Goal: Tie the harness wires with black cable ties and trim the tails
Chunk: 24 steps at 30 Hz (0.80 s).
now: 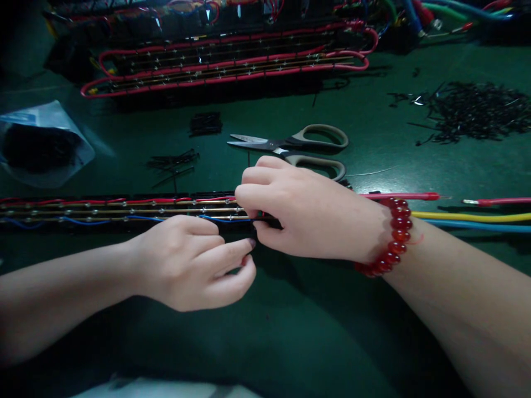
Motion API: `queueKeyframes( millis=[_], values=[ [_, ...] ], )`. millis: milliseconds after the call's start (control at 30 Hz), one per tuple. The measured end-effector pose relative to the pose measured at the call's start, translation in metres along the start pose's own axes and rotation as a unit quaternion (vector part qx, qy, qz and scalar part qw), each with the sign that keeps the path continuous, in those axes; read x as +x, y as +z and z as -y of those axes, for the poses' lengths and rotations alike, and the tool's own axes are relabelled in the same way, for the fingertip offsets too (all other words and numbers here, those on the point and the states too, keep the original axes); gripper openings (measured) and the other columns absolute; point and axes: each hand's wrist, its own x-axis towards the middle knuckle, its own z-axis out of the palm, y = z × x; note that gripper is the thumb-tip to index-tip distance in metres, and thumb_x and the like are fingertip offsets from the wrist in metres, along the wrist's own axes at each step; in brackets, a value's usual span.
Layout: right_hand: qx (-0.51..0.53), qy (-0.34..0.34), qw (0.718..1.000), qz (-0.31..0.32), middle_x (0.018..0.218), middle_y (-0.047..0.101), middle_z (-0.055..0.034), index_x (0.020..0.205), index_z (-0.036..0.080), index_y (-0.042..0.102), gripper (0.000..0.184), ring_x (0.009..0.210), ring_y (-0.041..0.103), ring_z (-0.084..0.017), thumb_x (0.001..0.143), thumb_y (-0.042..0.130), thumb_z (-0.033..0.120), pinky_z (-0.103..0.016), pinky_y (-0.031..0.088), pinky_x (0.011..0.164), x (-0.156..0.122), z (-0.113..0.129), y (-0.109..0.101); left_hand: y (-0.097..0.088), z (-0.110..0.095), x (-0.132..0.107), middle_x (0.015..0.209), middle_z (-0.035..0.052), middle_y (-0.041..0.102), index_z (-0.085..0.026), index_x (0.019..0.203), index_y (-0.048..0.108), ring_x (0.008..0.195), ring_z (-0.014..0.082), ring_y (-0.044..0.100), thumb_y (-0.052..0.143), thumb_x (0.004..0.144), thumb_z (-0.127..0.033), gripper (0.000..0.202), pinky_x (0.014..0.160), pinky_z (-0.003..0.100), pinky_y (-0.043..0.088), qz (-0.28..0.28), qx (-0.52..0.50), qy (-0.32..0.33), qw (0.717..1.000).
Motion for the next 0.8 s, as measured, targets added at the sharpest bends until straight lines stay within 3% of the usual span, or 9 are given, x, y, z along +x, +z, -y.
queueKeyframes(
  millis=[267,800],
  values=[
    [0.003,-0.009,1.000,-0.008,0.086,0.062,-0.0055,0.078,0.023,0.053,0.016,0.087,0.054,-0.021,0.085,0.058,0.008,-0.034,0.044,0.075,-0.001,-0.001,0.000,-0.003,-0.002,0.002,0.073,0.0031,0.074,-0.016,0.096,0.075,0.048,0.0113,0.059,0.064,0.096,-0.012,0.012,0.044,0.026,0.045,0.022,0.036,0.012,0.999],
    [0.014,-0.015,1.000,0.001,0.088,0.063,-0.0050,0.083,0.022,0.058,0.013,0.086,0.058,-0.020,0.088,0.056,0.010,-0.036,0.047,0.083,-0.001,-0.002,-0.004,-0.011,-0.006,0.004,0.091,0.0109,0.084,-0.020,0.097,0.080,0.054,0.0113,0.065,0.059,0.098,-0.016,0.022,0.048,0.023,0.050,-0.019,0.063,0.039,0.997]
  ],
)
